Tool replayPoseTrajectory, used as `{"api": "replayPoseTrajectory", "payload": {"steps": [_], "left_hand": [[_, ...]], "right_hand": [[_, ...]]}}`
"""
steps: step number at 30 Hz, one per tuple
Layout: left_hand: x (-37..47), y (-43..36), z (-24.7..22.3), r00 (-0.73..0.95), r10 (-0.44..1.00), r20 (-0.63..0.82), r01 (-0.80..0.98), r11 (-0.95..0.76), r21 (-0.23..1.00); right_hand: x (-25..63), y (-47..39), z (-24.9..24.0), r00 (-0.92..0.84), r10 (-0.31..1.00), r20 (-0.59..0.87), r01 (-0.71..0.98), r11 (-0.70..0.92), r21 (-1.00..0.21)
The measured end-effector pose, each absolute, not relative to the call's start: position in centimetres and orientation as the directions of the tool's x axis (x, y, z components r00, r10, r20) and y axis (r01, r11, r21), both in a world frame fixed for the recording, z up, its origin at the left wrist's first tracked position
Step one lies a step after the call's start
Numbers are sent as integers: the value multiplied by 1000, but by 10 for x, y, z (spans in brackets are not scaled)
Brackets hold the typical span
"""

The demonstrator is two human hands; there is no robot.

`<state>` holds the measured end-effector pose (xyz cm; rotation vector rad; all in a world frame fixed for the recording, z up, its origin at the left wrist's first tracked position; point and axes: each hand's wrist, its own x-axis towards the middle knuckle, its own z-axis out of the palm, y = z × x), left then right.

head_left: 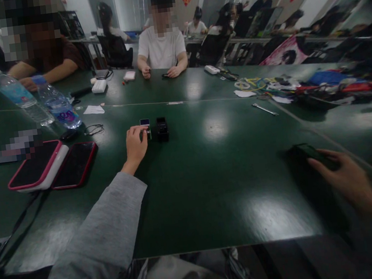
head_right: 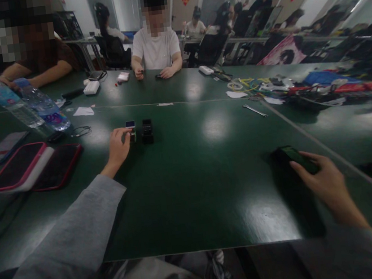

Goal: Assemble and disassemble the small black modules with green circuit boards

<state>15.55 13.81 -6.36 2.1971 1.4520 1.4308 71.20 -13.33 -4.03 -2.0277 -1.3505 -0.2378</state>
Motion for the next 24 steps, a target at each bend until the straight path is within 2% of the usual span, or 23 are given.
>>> {"api": "replayPoseTrajectory", "payload": {"steps": [1, 2, 5, 8, 11, 14, 17, 20, 22, 24], "left_hand": [[155, 139, -64, 63, 785, 617, 624, -513, 589], [153, 140, -65, 45, 797, 603, 610, -500, 615], [150, 143, -67, -14, 839, 545, 566, -442, 696], [149, 146, -70, -62, 867, 494, 514, -396, 761], [149, 149, -72, -90, 880, 466, 471, -375, 798], [149, 152, -74, -87, 886, 455, 442, -375, 815], [149, 155, -77, -70, 895, 442, 430, -372, 822], [149, 157, -79, -59, 899, 434, 427, -370, 825], [149, 158, -79, -51, 897, 439, 434, -376, 819], [149, 156, -77, -37, 892, 451, 451, -388, 804]], "right_hand": [[694, -116, -44, 468, 769, 436, 846, -249, -471], [667, -98, -46, 412, 827, 382, 841, -185, -508], [550, -48, -42, 47, 915, 400, 811, 199, -550], [434, -21, -30, -315, 863, 395, 638, 501, -586], [373, -12, -24, -502, 784, 366, 513, 610, -604], [366, -3, -25, -452, 806, 383, 449, 577, -683], [383, 18, -33, -220, 859, 463, 499, 507, -703], [395, 46, -44, -120, 813, 569, 655, 496, -571], [396, 62, -51, -161, 804, 572, 735, 485, -475], [392, 73, -56, -251, 821, 512, 790, 480, -383]]}}
